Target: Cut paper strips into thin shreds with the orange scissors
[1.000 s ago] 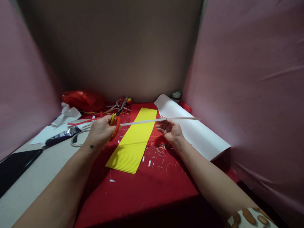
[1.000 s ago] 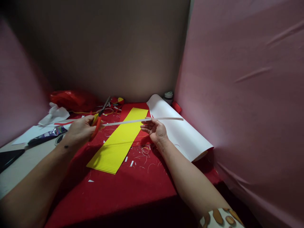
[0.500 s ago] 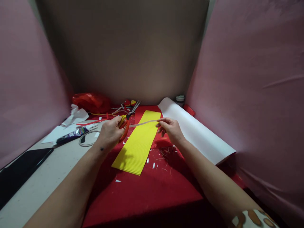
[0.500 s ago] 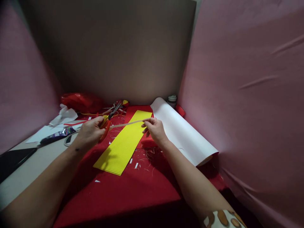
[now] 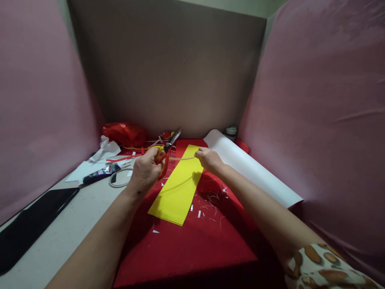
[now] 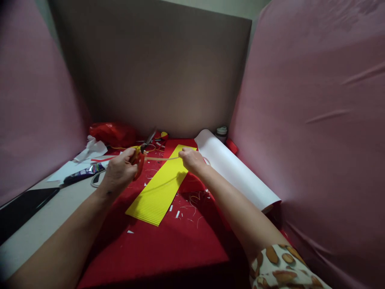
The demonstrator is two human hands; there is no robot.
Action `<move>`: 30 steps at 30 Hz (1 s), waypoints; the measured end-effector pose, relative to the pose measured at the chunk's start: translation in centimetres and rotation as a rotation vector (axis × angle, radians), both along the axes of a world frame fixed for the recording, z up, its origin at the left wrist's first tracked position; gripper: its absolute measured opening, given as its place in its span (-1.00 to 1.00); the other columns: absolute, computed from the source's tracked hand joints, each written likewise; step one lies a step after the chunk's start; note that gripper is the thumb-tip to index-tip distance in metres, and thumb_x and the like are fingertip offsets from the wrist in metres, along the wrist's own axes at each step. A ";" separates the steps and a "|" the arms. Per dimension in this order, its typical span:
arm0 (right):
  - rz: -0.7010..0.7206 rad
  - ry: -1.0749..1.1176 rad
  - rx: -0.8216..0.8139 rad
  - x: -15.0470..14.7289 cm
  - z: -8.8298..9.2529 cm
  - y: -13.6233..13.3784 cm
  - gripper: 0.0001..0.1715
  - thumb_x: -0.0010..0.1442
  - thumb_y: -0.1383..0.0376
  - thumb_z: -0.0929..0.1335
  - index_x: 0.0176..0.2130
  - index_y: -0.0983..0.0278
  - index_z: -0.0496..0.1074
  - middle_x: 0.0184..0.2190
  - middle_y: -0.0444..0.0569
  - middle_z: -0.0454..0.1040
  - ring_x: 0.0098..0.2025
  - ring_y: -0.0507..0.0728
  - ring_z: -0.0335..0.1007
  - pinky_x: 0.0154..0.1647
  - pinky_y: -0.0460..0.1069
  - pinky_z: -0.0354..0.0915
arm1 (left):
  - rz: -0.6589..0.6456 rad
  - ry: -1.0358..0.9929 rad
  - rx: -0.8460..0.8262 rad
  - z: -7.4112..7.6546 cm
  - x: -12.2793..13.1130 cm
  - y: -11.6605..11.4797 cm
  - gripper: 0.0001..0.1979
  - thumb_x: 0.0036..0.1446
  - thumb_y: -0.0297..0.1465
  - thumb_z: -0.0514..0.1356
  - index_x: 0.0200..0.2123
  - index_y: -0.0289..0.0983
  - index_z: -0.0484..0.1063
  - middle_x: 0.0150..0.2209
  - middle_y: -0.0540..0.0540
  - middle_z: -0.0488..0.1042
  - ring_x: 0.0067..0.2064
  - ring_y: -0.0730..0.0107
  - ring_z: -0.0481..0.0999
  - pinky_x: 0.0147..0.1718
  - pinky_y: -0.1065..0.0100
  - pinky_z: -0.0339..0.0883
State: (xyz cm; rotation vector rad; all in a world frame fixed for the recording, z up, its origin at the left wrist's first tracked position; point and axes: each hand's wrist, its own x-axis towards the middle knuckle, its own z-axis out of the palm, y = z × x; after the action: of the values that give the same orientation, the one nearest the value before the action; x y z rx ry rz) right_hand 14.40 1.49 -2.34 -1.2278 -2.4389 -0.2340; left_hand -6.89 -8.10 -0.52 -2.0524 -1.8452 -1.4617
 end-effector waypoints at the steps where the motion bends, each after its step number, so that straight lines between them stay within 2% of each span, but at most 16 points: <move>1: -0.017 0.043 0.009 0.3 1.0 -0.1 -0.71 0.12 0.45 0.21 -0.30 0.29 0.50 -0.31 0.07 0.48 -0.31 0.12 0.38 -0.41 -0.06 0.17 | 0.063 -0.071 0.025 0.1 -0.3 0.1 -0.93 -0.07 -0.38 0.10 -0.51 -0.25 0.26 -0.58 0.08 0.28 -0.54 0.54 0.25 -0.53 0.48 0.09; 3: -0.083 0.284 0.009 1.2 3.4 -0.3 -0.75 0.05 0.47 0.24 -0.38 0.34 0.50 -0.40 0.07 0.49 -0.37 0.10 0.37 -0.43 -0.06 0.17 | 0.125 -0.291 0.059 0.4 -0.9 0.5 -0.88 -0.09 -0.36 0.14 -0.42 -0.27 0.34 -0.58 0.06 0.32 -0.53 0.51 0.29 -0.54 0.47 0.13; 5: -0.073 0.671 -0.162 2.2 6.1 -0.8 -0.80 0.00 0.45 0.26 -0.43 0.38 0.48 -0.56 0.00 0.45 -0.53 0.04 0.31 -0.55 -0.09 0.14 | 0.062 -0.585 0.041 0.4 -1.4 1.0 -0.80 -0.14 -0.35 0.18 -0.38 -0.29 0.36 -0.59 0.06 0.33 -0.58 0.52 0.29 -0.62 0.48 0.11; 7: 0.012 1.036 -0.418 3.1 8.6 -1.7 -0.81 -0.01 0.43 0.26 -0.40 0.41 0.46 -0.61 -0.04 0.41 -0.66 -0.03 0.21 -0.68 -0.12 0.03 | -0.059 -0.830 -0.060 0.1 -1.5 1.5 -0.75 -0.21 -0.37 0.25 -0.39 -0.32 0.35 -0.58 0.04 0.37 -0.61 0.56 0.27 -0.66 0.50 0.08; 9: 0.099 1.286 -0.620 3.8 10.4 -2.8 -0.82 -0.03 0.44 0.26 -0.41 0.42 0.45 -0.62 -0.04 0.41 -0.68 -0.06 0.20 -0.74 -0.15 -0.03 | -0.233 -0.978 -0.209 -0.2 -1.0 1.6 -0.72 -0.24 -0.38 0.29 -0.41 -0.35 0.34 -0.51 -0.02 0.43 -0.61 0.62 0.26 -0.65 0.53 0.09; 12: 0.171 1.488 -0.793 4.1 11.3 -4.3 -0.82 -0.02 0.47 0.25 -0.44 0.44 0.45 -0.62 -0.03 0.41 -0.68 -0.09 0.19 -0.78 -0.19 -0.02 | -0.481 -0.999 -0.391 -0.5 0.4 1.1 -0.74 -0.15 -0.33 0.29 -0.42 -0.38 0.36 -0.51 -0.04 0.44 -0.62 0.67 0.20 -0.66 0.54 0.04; 15: 0.173 1.560 -0.882 3.8 10.7 -5.1 -0.81 0.01 0.49 0.24 -0.46 0.46 0.44 -0.63 -0.01 0.41 -0.67 -0.09 0.21 -0.80 -0.20 0.00 | -0.630 -0.900 -0.430 -0.4 2.1 0.0 -0.74 -0.05 -0.26 0.23 -0.39 -0.37 0.39 -0.66 0.05 0.31 -0.67 0.66 0.12 -0.69 0.51 -0.06; 19: 0.121 1.634 -0.932 3.0 8.1 -5.2 -0.80 0.02 0.52 0.23 -0.47 0.47 0.44 -0.67 -0.04 0.38 -0.68 -0.08 0.25 -0.80 -0.22 0.04 | -0.752 -0.839 -0.511 0.0 4.1 -1.2 -0.71 -0.05 -0.20 0.20 -0.39 -0.34 0.36 -0.65 0.06 0.30 -0.68 0.65 0.07 -0.72 0.49 -0.15; 23: 0.082 1.753 -0.955 2.1 4.4 -5.1 -0.78 0.03 0.55 0.22 -0.50 0.47 0.43 -0.70 -0.05 0.38 -0.68 -0.06 0.31 -0.77 -0.23 0.14 | -0.632 -0.639 -0.692 -0.4 5.3 -1.4 -0.75 -0.14 -0.27 0.25 -0.44 -0.33 0.36 -0.69 0.12 0.20 -0.67 0.64 0.09 -0.69 0.49 -0.10; 26: 0.055 1.821 -0.978 1.5 1.6 -4.9 -0.82 0.06 0.51 0.26 -0.48 0.46 0.44 -0.71 -0.07 0.37 -0.66 -0.04 0.35 -0.74 -0.23 0.20 | -0.534 -0.517 -0.770 -1.2 5.3 -0.8 -0.79 -0.24 -0.37 0.26 -0.49 -0.33 0.33 -0.68 0.13 0.20 -0.66 0.64 0.10 -0.67 0.49 -0.08; 30: 0.094 1.887 -0.957 1.0 -1.0 -4.6 -0.91 0.02 0.52 0.31 -0.46 0.44 0.42 -0.70 -0.10 0.39 -0.66 -0.02 0.38 -0.73 -0.21 0.23 | -0.512 -0.377 -0.805 -2.1 4.7 -0.1 -0.84 -0.26 -0.42 0.22 -0.52 -0.31 0.29 -0.64 0.12 0.23 -0.62 0.63 0.14 -0.64 0.49 -0.02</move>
State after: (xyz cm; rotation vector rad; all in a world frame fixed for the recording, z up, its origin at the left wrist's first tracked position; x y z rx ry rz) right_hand 15.42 -3.08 -3.32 -0.7513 -0.7454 1.5070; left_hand -2.22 -8.18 -2.62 -2.9581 -2.4899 -1.3993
